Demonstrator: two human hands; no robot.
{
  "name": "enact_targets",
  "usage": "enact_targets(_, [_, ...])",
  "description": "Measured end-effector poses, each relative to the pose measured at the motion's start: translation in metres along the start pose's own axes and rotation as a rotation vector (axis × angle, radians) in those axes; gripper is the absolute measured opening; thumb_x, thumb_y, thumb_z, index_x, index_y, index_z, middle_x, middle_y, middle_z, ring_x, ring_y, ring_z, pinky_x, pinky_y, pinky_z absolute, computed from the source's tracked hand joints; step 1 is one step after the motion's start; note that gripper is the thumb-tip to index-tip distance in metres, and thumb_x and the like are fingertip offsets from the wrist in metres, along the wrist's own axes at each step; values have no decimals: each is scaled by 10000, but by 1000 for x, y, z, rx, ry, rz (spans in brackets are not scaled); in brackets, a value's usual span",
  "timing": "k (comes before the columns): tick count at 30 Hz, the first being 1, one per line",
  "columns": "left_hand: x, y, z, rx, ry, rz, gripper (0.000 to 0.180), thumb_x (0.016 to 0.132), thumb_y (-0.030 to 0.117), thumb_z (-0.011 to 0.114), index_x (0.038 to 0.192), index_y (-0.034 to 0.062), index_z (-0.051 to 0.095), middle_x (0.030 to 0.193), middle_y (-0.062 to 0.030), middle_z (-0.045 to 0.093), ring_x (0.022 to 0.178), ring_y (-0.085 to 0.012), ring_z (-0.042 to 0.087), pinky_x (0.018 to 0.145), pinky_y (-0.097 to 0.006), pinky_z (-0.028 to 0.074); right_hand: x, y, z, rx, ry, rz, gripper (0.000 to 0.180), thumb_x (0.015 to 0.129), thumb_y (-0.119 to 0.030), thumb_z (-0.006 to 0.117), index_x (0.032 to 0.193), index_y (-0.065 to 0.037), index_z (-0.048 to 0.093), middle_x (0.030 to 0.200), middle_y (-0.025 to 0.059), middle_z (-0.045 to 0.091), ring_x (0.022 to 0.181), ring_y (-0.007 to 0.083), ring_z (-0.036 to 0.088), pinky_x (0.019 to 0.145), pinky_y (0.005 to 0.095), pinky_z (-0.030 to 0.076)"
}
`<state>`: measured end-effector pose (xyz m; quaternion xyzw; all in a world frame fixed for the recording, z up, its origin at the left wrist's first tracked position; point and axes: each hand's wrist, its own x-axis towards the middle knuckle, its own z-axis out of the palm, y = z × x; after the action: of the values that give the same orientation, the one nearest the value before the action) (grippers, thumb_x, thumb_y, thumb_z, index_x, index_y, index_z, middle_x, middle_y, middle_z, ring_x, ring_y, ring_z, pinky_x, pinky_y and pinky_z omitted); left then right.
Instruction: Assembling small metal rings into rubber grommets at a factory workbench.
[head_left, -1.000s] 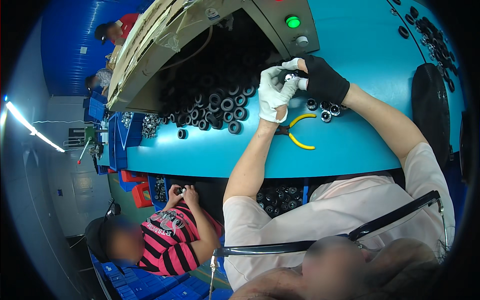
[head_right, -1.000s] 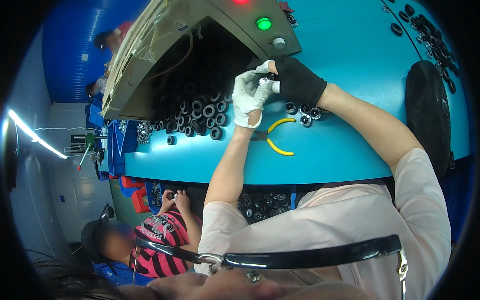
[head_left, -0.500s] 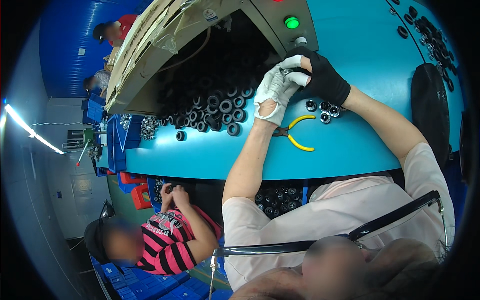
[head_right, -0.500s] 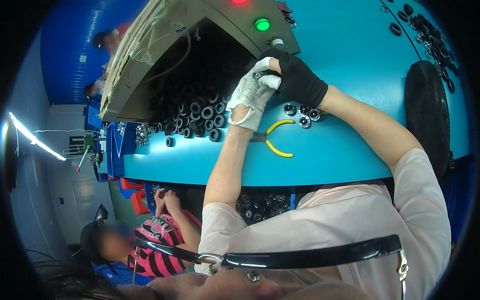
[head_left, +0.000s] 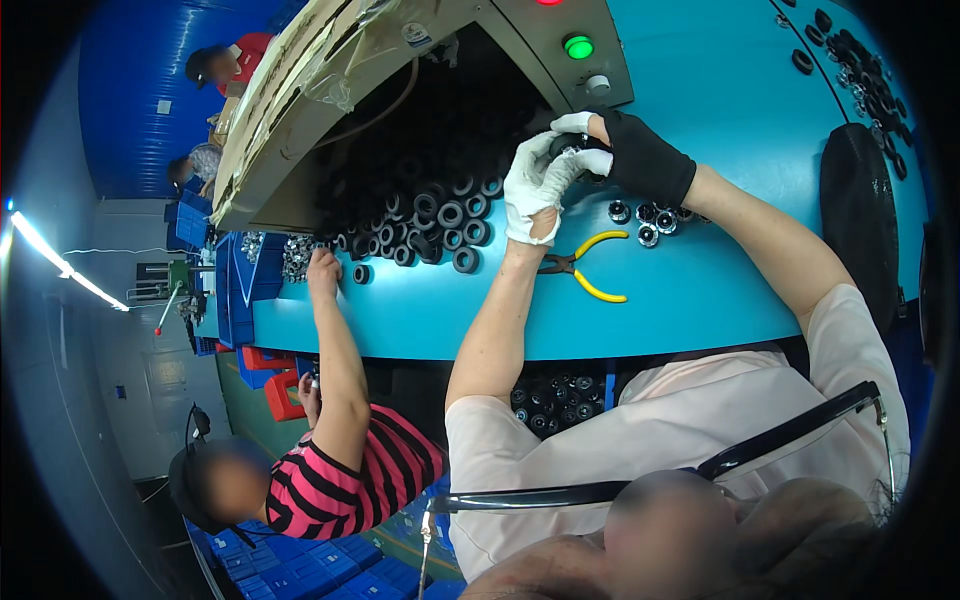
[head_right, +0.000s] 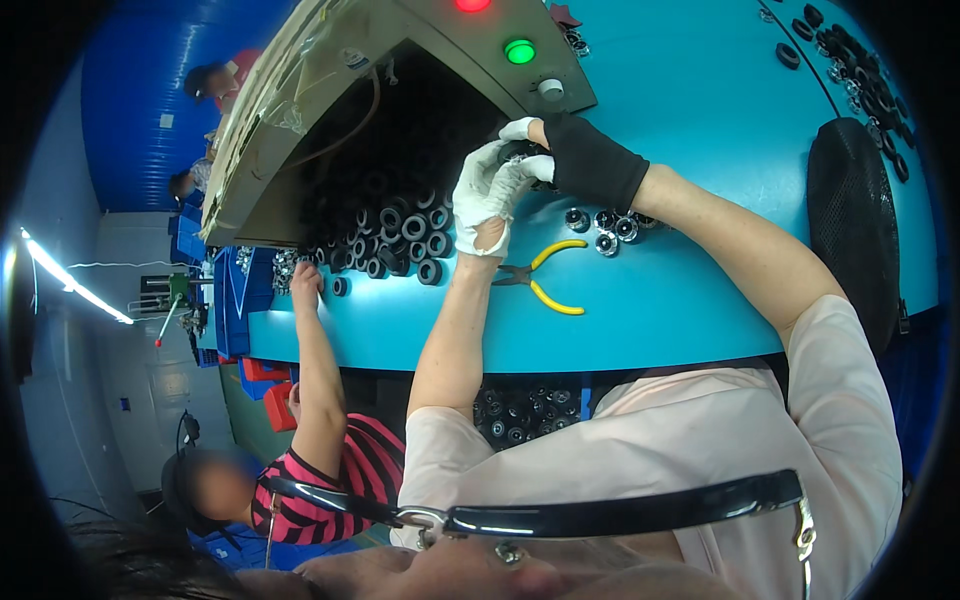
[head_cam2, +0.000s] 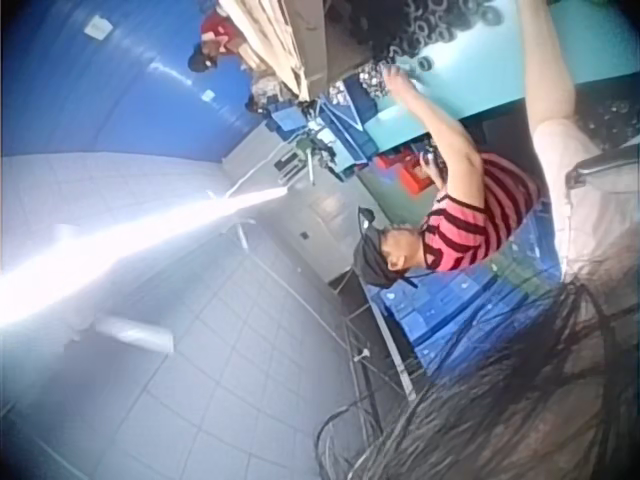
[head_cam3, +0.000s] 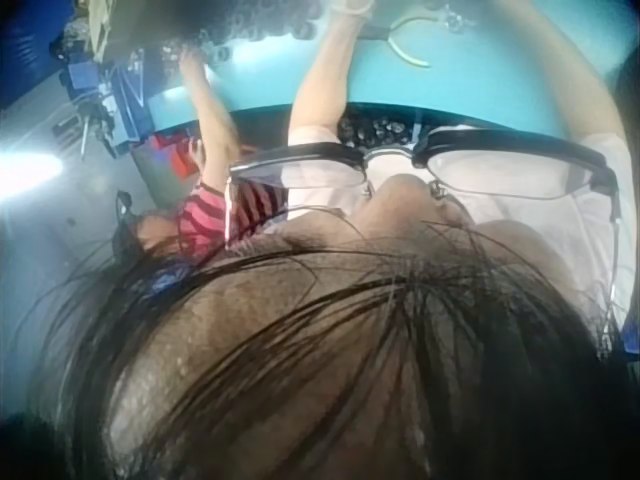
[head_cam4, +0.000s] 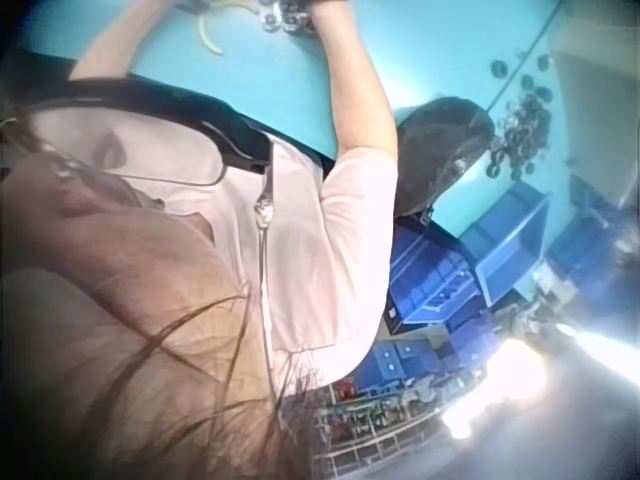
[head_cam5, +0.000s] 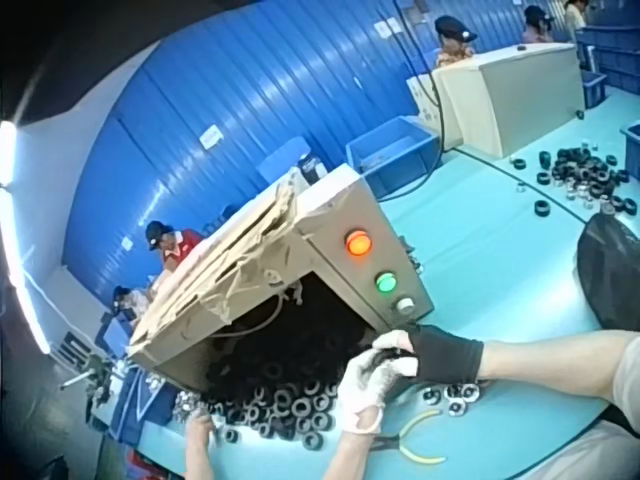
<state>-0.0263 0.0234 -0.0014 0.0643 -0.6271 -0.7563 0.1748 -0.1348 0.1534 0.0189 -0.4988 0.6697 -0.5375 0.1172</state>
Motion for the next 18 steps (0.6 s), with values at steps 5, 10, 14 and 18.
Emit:
enact_targets(5, [2,-1,-1,50,103,-24,289,857,17,584,1120,-30,473,999,-96,569,867,-149,585,764,-266,512,-4,5,3,-100,7,-125,424,755,-95,647,1140,17,511,982,206,607,908,322,604,774,355,482])
enact_targets(10, [2,-3,7,206,72,92,361,814,-37,611,1131,-38,437,1030,-155,558,892,-162,592,769,-258,513,-5,7,3,-172,13,-151,426,718,-112,677,1097,17,529,911,201,620,858,326,614,737,356,490])
enact_targets(14, [-1,-1,9,142,8,60,259,818,-38,604,1048,-52,485,1006,-161,580,873,-178,604,764,-279,523,-7,9,-3,-269,-39,-136,242,706,-89,667,887,-6,529,780,178,611,760,329,607,654,361,484])
enact_targets(18, [-7,2,8,167,15,127,201,812,-29,619,971,-55,498,886,-135,617,806,-178,631,722,-278,538,-9,8,1,-162,2,-194,205,686,-80,668,803,-4,518,742,170,603,708,326,595,612,351,470])
